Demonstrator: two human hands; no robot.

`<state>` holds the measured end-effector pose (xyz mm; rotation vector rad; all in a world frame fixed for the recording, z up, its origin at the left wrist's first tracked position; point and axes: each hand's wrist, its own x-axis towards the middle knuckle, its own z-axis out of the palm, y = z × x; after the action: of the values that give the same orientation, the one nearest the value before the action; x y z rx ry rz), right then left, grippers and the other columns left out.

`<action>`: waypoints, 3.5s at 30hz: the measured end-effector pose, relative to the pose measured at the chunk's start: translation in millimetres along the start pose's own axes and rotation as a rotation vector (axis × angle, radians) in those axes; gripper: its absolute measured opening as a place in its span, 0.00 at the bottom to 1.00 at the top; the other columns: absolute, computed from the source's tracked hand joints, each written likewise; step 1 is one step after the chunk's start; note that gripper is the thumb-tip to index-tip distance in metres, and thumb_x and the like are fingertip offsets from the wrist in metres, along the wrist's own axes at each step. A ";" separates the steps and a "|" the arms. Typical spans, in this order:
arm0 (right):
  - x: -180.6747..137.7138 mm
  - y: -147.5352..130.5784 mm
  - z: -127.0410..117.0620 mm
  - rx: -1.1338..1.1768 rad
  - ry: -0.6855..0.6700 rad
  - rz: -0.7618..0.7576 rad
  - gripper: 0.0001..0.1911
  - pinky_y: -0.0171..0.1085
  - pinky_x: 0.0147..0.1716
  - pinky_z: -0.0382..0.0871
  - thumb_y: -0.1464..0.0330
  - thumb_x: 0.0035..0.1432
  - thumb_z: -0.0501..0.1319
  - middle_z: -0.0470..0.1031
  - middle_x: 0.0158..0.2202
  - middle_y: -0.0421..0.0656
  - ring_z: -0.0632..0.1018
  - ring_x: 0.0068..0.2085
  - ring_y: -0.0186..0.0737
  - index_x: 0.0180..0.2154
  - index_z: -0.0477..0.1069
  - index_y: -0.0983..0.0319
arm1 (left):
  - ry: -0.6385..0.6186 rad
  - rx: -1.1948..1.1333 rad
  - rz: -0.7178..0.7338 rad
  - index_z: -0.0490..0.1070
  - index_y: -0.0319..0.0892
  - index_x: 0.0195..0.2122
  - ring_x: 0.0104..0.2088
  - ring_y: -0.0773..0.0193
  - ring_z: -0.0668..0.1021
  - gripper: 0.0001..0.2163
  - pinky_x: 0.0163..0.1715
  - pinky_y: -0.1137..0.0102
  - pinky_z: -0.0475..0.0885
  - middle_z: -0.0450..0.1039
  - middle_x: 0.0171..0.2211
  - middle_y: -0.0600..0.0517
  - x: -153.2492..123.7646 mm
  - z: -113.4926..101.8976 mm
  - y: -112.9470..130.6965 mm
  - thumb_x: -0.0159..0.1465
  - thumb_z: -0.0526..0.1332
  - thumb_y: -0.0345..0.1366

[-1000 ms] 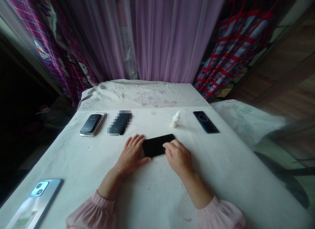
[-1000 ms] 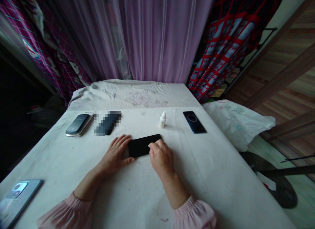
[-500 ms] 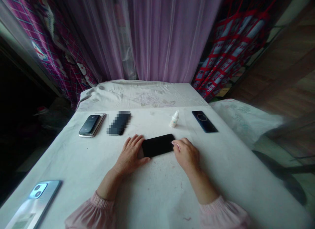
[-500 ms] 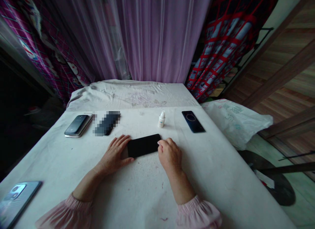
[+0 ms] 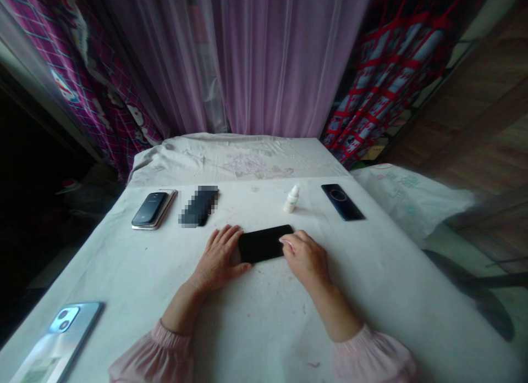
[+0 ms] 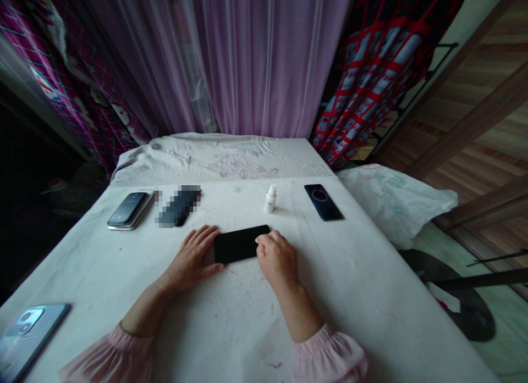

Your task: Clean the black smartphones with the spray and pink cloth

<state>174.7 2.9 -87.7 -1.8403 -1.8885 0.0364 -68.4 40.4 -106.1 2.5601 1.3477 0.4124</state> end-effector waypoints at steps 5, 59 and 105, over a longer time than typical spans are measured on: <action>-0.6 30.6 -1.9 0.136 0.114 0.137 0.11 0.33 0.33 0.66 0.69 0.56 0.56 0.78 0.35 0.42 0.77 0.33 0.37 0.36 0.77 0.57 | -0.027 -0.010 0.024 0.54 0.40 0.64 0.66 0.46 0.55 0.35 0.63 0.47 0.49 0.56 0.65 0.41 -0.1 -1.2 -4.3 0.59 0.62 0.50; -11.4 -10.3 -1.1 0.150 -0.086 -0.136 0.12 0.31 0.33 0.66 0.75 0.56 0.57 0.77 0.32 0.40 0.77 0.34 0.35 0.36 0.78 0.56 | 0.126 0.137 -0.149 0.54 0.32 0.63 0.65 0.41 0.57 0.42 0.61 0.44 0.51 0.51 0.65 0.30 4.8 9.4 22.1 0.59 0.54 0.63; -2.4 14.2 1.8 0.329 -0.097 -0.101 0.11 0.32 0.36 0.69 0.73 0.56 0.57 0.79 0.35 0.40 0.78 0.35 0.36 0.34 0.78 0.57 | 0.120 0.240 -0.159 0.54 0.33 0.64 0.66 0.40 0.51 0.45 0.61 0.46 0.51 0.47 0.66 0.31 4.2 8.7 24.7 0.57 0.52 0.67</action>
<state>187.1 2.5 -95.2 -1.5446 -1.9053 0.3855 -44.1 29.6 -105.7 2.6235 1.7260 0.4027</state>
